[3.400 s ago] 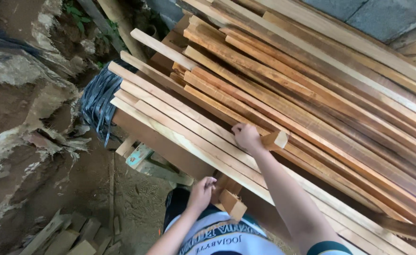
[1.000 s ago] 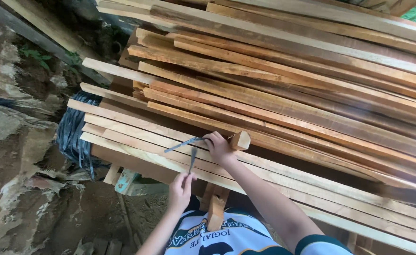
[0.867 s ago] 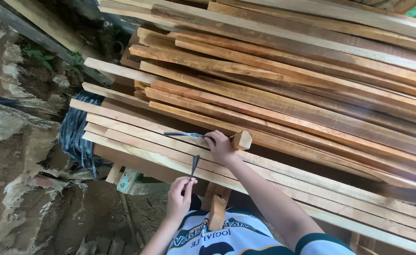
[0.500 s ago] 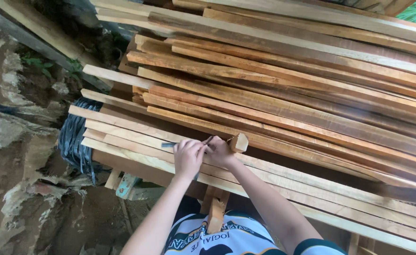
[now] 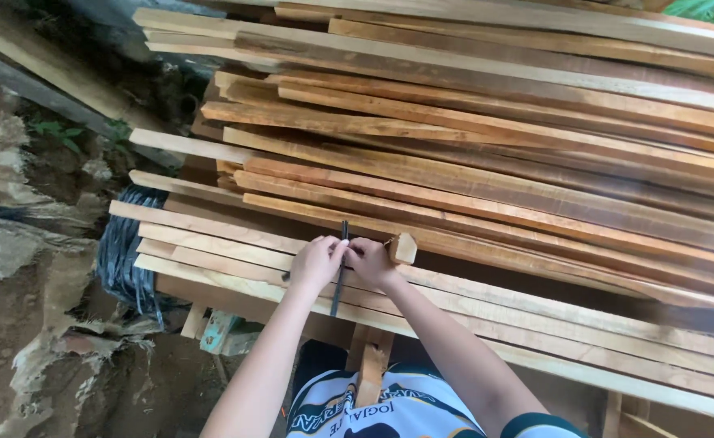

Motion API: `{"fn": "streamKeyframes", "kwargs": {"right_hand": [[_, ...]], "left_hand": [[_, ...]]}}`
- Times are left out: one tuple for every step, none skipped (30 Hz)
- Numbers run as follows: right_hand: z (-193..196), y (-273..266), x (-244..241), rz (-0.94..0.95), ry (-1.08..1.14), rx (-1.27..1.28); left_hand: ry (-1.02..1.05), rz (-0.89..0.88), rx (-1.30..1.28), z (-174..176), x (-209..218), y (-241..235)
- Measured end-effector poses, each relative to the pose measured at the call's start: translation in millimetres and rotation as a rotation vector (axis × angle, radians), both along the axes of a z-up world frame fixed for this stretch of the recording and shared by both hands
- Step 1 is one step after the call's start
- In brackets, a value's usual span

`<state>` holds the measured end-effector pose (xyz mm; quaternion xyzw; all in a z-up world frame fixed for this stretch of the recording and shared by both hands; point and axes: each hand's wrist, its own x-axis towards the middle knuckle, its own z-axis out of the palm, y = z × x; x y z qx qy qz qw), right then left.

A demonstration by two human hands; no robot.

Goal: The person bundles thin wooden planks by wrapping and tying black straps around them. They repeatedly align the planks, wrap the straps, and secure them to form neat bundles.

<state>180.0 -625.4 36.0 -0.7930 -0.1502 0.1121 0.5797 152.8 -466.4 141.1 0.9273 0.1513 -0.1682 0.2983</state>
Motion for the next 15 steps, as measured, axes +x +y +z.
{"fn": "streamKeyframes", "kwargs": {"right_hand": [[6, 1, 2, -0.004, 0.003, -0.001], [12, 4, 2, -0.035, 0.034, -0.041], [18, 7, 2, -0.065, 0.065, -0.080], [18, 8, 3, -0.063, 0.064, -0.079], [18, 10, 4, -0.083, 0.051, -0.083], [17, 9, 3, -0.107, 0.040, -0.091], [12, 8, 3, -0.108, 0.042, -0.092], [7, 8, 4, -0.111, 0.065, -0.104], [2, 9, 4, -0.114, 0.087, -0.116], [-1, 9, 4, -0.113, 0.087, -0.118], [-3, 10, 4, -0.133, 0.081, -0.129], [-6, 11, 5, -0.153, 0.073, -0.140], [-15, 10, 3, -0.153, 0.073, -0.141], [-23, 10, 2, -0.146, 0.123, -0.172], [-31, 9, 1, -0.139, 0.173, -0.202]], "left_hand": [[0.003, -0.004, -0.001, 4, -2, -2], [0.029, -0.019, -0.043, 8, -6, -3], [0.055, -0.033, -0.085, 12, -10, -3], [0.054, -0.031, -0.084, 12, -12, -4], [0.047, -0.019, -0.049, 13, -14, -6], [0.041, -0.011, -0.018, 13, -16, -9], [0.042, -0.012, -0.019, 9, -17, -12], [0.063, 0.012, 0.004, 4, -18, -13], [0.083, 0.037, 0.027, 0, -19, -15], [0.084, 0.037, 0.026, -6, -18, -16], [0.087, 0.035, 0.036, -12, -17, -18], [0.091, 0.032, 0.046, -19, -15, -19], [0.091, 0.031, 0.045, -26, -16, -16], [0.089, 0.066, -0.043, -33, -15, -11], [0.087, 0.101, -0.130, -40, -14, -7]]}}
